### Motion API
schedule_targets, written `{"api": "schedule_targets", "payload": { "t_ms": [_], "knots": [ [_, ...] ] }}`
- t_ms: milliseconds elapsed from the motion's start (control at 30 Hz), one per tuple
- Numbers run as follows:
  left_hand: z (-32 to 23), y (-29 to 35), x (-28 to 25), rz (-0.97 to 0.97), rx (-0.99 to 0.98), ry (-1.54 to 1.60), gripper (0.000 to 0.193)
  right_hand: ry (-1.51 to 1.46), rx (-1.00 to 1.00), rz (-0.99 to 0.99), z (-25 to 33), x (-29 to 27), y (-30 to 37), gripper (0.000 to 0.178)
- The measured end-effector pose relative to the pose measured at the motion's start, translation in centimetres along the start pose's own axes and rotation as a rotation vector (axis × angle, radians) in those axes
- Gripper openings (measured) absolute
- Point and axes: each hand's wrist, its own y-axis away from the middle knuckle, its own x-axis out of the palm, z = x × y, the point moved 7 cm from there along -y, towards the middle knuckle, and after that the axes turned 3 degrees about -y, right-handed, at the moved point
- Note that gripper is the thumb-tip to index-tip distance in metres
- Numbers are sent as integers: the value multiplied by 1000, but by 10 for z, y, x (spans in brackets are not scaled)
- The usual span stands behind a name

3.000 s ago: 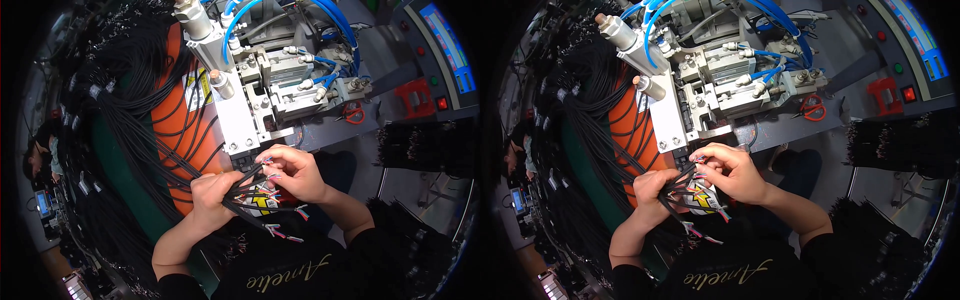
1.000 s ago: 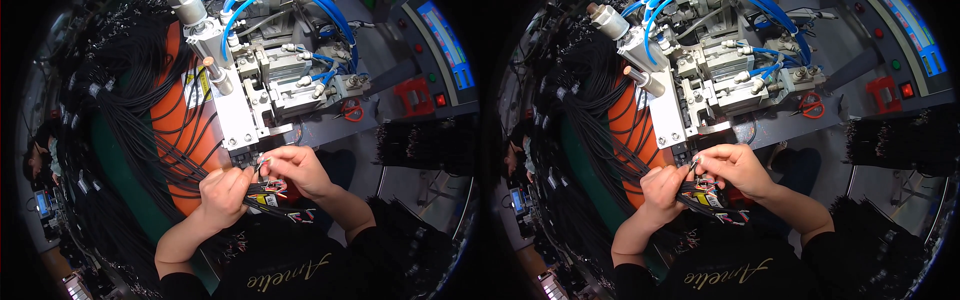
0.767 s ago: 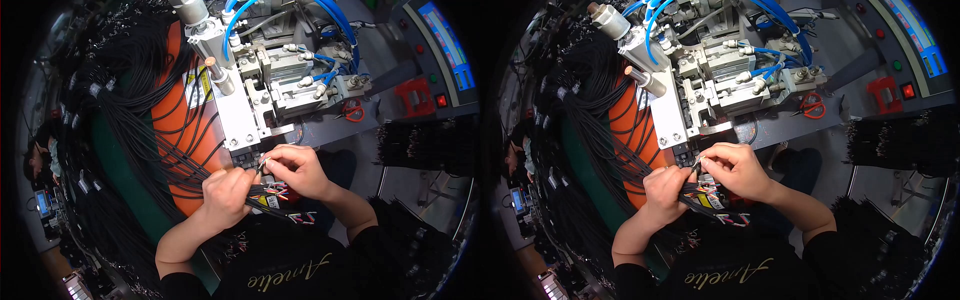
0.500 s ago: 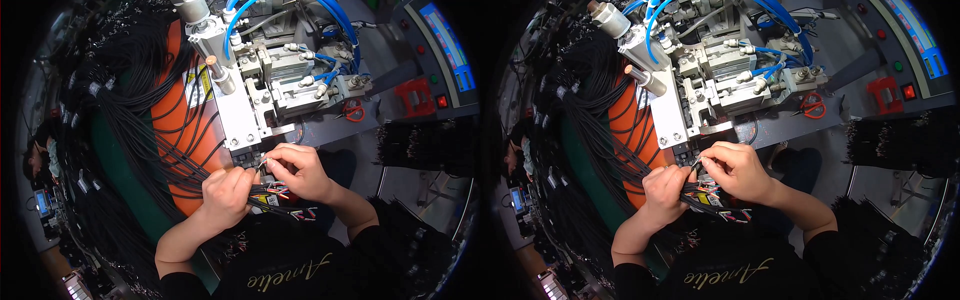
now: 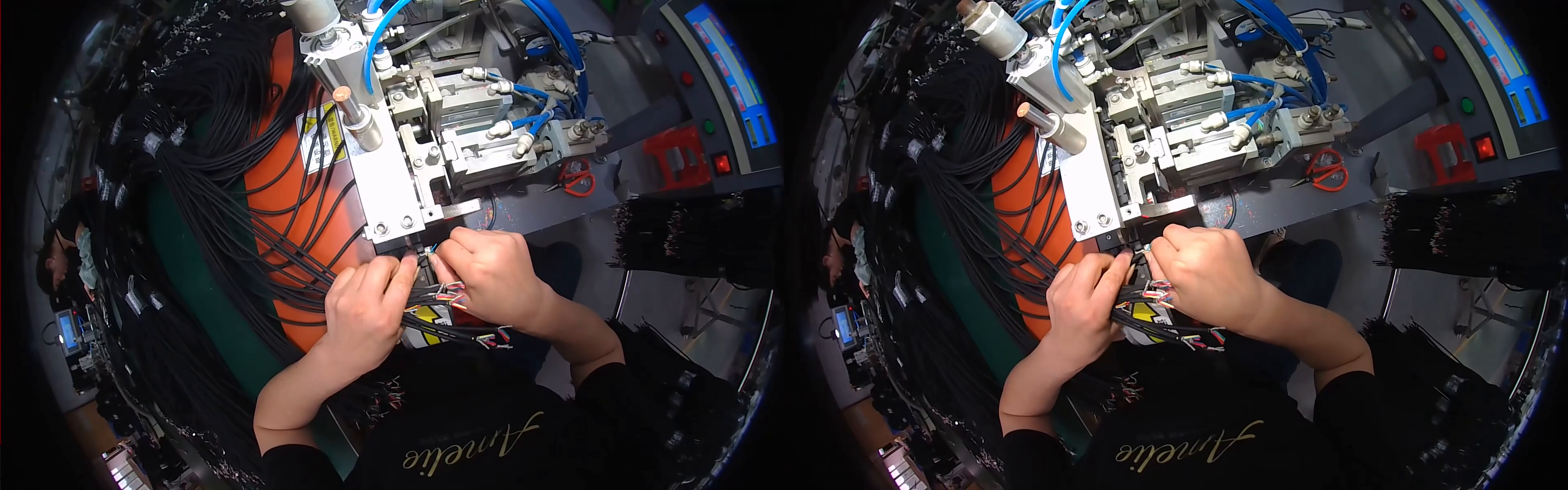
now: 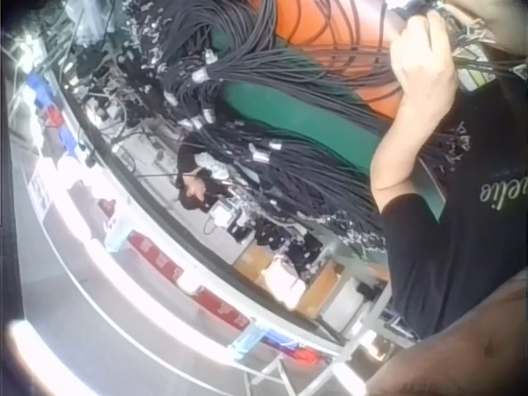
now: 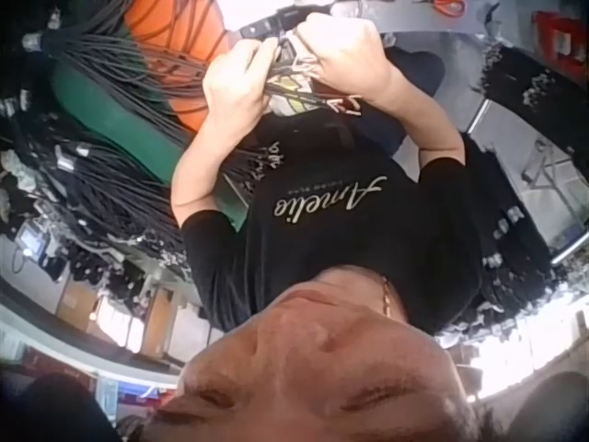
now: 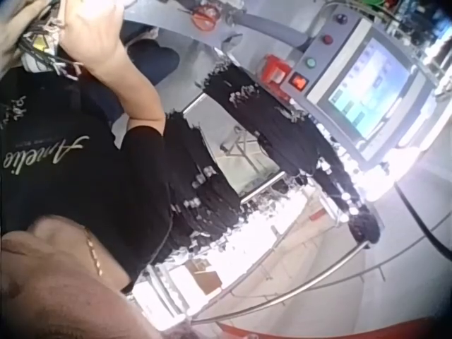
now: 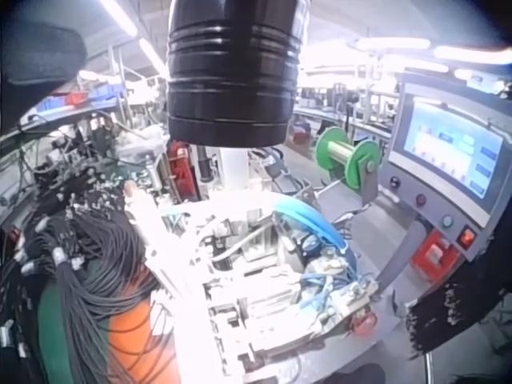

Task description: Processing and assembling electrical wire harnesses using specialized factory stripping and crimping machinery.

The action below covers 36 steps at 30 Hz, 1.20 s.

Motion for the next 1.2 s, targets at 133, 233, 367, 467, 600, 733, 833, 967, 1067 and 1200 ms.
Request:
{"api": "schedule_targets", "payload": {
  "t_ms": [133, 233, 367, 467, 600, 733, 833, 967, 1067, 1200],
  "knots": [
    [5, 0, 2, 0, -30, 105, 55, -15, -6, -4, -3, 4, 1, 10],
    [6, 0, 4, 3, -37, 153, 60, -36, 4, -15, -7, 6, 3, 9],
    [6, -1, 5, 47, -39, 181, 62, -66, 30, -43, -12, 9, 6, 8],
    [6, -2, 5, 46, -37, 175, 61, -97, 28, -84, -13, 9, 8, 9],
    [6, -2, 4, 53, -21, 169, 60, -17, -36, -50, -8, 7, 5, 10],
    [7, -2, 5, 60, -19, 170, 58, 21, -50, 29, -6, 6, 2, 9],
    [8, -3, 6, 83, -14, 171, 55, 10, -58, 2, -5, 5, 2, 10],
    [6, -9, 6, 137, 24, 152, 52, 21, -41, 71, -5, 3, -6, 9],
    [4, -11, 5, 165, 56, 110, 53, -6, -15, 86, -10, 7, -2, 8],
    [4, -13, 7, 204, 57, 91, 45, -90, 16, -10, -19, 10, 5, 7]
  ]
}}
